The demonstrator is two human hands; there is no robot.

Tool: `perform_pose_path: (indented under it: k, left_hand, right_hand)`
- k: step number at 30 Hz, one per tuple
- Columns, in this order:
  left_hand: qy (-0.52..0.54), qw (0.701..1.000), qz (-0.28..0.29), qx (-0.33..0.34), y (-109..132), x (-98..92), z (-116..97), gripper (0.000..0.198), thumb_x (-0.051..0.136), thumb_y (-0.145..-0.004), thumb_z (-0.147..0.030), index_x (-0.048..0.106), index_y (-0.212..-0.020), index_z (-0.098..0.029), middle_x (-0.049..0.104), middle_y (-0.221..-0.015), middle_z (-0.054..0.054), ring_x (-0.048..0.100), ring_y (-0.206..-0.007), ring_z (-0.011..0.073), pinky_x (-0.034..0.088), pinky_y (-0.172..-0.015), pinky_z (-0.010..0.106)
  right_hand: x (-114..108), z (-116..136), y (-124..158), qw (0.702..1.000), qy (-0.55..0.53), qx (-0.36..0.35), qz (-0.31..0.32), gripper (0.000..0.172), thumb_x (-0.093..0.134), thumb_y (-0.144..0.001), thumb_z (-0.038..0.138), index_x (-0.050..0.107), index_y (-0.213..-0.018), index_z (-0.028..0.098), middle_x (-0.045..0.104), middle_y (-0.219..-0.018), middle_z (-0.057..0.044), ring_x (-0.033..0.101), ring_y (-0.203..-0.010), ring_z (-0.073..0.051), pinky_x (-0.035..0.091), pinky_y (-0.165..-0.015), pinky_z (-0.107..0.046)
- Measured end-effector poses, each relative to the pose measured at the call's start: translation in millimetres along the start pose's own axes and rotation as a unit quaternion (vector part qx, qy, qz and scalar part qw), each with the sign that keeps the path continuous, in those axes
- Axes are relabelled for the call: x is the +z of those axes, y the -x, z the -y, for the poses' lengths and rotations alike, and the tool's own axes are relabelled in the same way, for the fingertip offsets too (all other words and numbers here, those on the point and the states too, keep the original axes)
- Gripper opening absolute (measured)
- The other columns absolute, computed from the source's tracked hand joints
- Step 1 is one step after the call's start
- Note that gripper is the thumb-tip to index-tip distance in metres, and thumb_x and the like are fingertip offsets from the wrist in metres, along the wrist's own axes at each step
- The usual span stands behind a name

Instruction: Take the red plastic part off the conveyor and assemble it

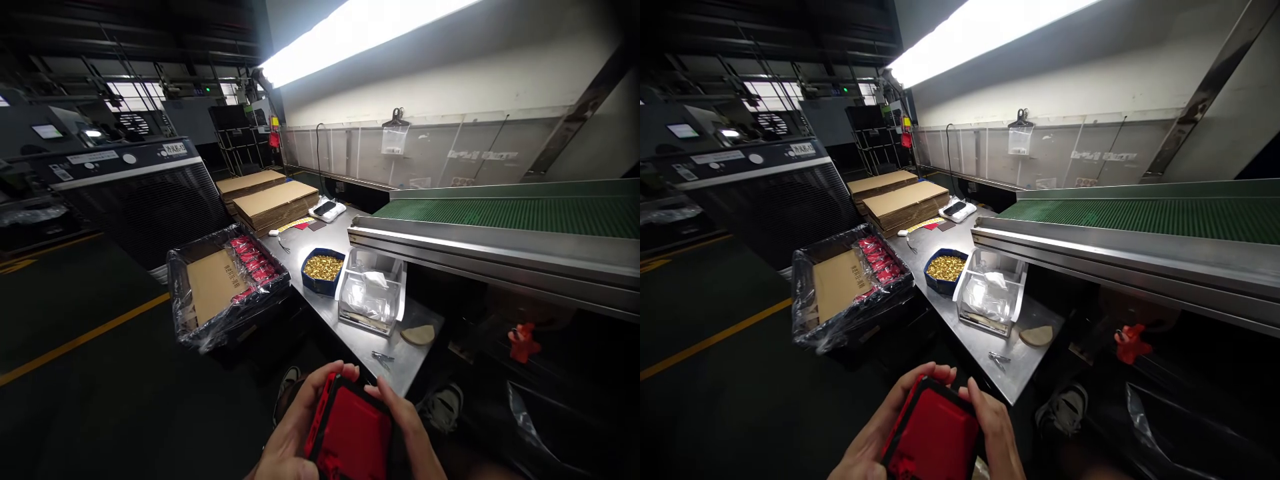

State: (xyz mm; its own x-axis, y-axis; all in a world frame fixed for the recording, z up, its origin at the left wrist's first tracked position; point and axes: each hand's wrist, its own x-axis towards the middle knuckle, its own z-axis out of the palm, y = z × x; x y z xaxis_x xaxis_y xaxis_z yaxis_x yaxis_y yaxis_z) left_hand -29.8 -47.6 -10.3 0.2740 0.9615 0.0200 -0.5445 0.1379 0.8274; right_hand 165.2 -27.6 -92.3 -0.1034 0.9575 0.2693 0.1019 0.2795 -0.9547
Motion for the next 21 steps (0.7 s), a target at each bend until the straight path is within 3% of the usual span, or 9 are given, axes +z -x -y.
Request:
perform_pose_path:
  k: [2, 4, 5, 6, 9, 10, 13, 16, 21]
  left_hand:
    - [-0.018, 1.0, -0.005, 0.007, 0.7, -3.1, 5.5, 0.09, 0.081, -0.071, -0.067, 0.049, -0.148, -0.032, 0.045, -0.156, 0.012, 0.037, -0.147, 0.0399, 0.033, -0.122, 0.048]
    - [-0.08, 0.996, -0.032, 0.022, 2.1, -8.0, 12.4, 0.095, 0.081, -0.069, -0.07, 0.047, -0.149, -0.033, 0.046, -0.155, 0.011, 0.039, -0.146, 0.0384, 0.033, -0.123, 0.046]
    - [-0.127, 0.99, -0.052, 0.031, 2.9, -10.8, 15.5, 0.096, 0.081, -0.068, -0.07, 0.046, -0.15, -0.033, 0.048, -0.152, 0.011, 0.042, -0.144, 0.0376, 0.033, -0.123, 0.045]
    - [-0.175, 0.981, -0.07, 0.04, 3.5, -13.8, 18.0, 0.097, 0.08, -0.068, -0.071, 0.045, -0.15, -0.032, 0.05, -0.15, 0.011, 0.047, -0.14, 0.0371, 0.035, -0.122, 0.044]
    - [-0.3, 0.946, -0.107, 0.052, 3.6, -21.7, 21.0, 0.099, 0.079, -0.068, -0.073, 0.043, -0.15, -0.031, 0.054, -0.142, 0.011, 0.057, -0.128, 0.0336, 0.045, -0.115, 0.039]
    - [-0.335, 0.934, -0.114, 0.056, 3.2, -23.6, 20.9, 0.098, 0.078, -0.069, -0.074, 0.043, -0.15, -0.032, 0.054, -0.141, 0.01, 0.058, -0.127, 0.0325, 0.047, -0.112, 0.037]
    - [-0.43, 0.892, -0.121, 0.064, 2.8, -26.1, 20.3, 0.091, 0.073, -0.071, -0.077, 0.045, -0.147, -0.037, 0.05, -0.143, 0.006, 0.056, -0.129, 0.0298, 0.048, -0.11, 0.034]
    - [-0.482, 0.868, -0.103, 0.057, 4.4, -24.9, 21.9, 0.085, 0.071, -0.077, -0.073, 0.04, -0.149, -0.04, 0.046, -0.145, 0.005, 0.054, -0.132, 0.0294, 0.045, -0.114, 0.036]
    - [-0.52, 0.849, -0.092, 0.037, 8.6, -27.0, 30.1, 0.077, 0.064, -0.085, -0.065, 0.031, -0.151, -0.04, 0.043, -0.148, 0.007, 0.046, -0.139, 0.0316, 0.041, -0.118, 0.044]
  right_hand:
    - [5.3, -16.4, -7.1, 1.0, -0.003, 0.006, 0.003, 0.063, 0.069, -0.08, 0.064, 0.059, -0.137, 0.04, 0.072, -0.126, -0.007, 0.072, -0.108, -0.032, 0.067, -0.079, -0.04]
    - [14.1, -28.7, -11.1, 1.0, 0.002, 0.016, 0.014, 0.04, 0.059, -0.089, 0.061, 0.075, -0.112, 0.032, 0.078, -0.096, -0.008, 0.076, -0.082, -0.026, 0.065, -0.06, -0.033]
    - [18.1, -32.6, -11.0, 1.0, 0.007, 0.02, 0.02, 0.041, 0.054, -0.092, 0.061, 0.078, -0.101, 0.028, 0.077, -0.086, -0.008, 0.074, -0.073, -0.024, 0.064, -0.057, -0.031]
    - [21.0, -35.0, -10.1, 0.999, 0.013, 0.02, 0.022, 0.045, 0.051, -0.093, 0.062, 0.078, -0.097, 0.026, 0.076, -0.084, -0.009, 0.074, -0.073, -0.023, 0.064, -0.06, -0.032]
    - [17.2, -40.1, -11.5, 0.998, 0.055, 0.023, 0.018, 0.061, 0.049, -0.09, 0.071, 0.066, -0.127, 0.025, 0.072, -0.116, -0.012, 0.072, -0.101, -0.025, 0.063, -0.091, -0.038]
    - [11.6, -44.1, -16.3, 0.995, 0.088, 0.035, 0.01, 0.062, 0.047, -0.091, 0.069, 0.061, -0.133, 0.025, 0.069, -0.121, -0.012, 0.07, -0.105, -0.024, 0.061, -0.095, -0.039]
    - [-10.4, -70.7, -43.7, 0.974, 0.206, 0.085, -0.038, 0.047, 0.051, -0.095, 0.054, 0.062, -0.126, 0.021, 0.066, -0.114, -0.014, 0.066, -0.099, -0.027, 0.059, -0.092, -0.048]
    - [-24.2, -109.5, -70.6, 0.957, 0.274, 0.079, -0.056, 0.038, 0.064, -0.088, 0.04, 0.067, -0.119, 0.018, 0.063, -0.115, -0.016, 0.06, -0.108, -0.033, 0.051, -0.099, -0.057]
    - [-25.7, -137.9, -79.4, 0.941, 0.333, 0.053, -0.032, 0.017, 0.064, -0.09, 0.032, 0.07, -0.099, 0.019, 0.065, -0.098, -0.006, 0.06, -0.098, -0.023, 0.052, -0.094, -0.048]
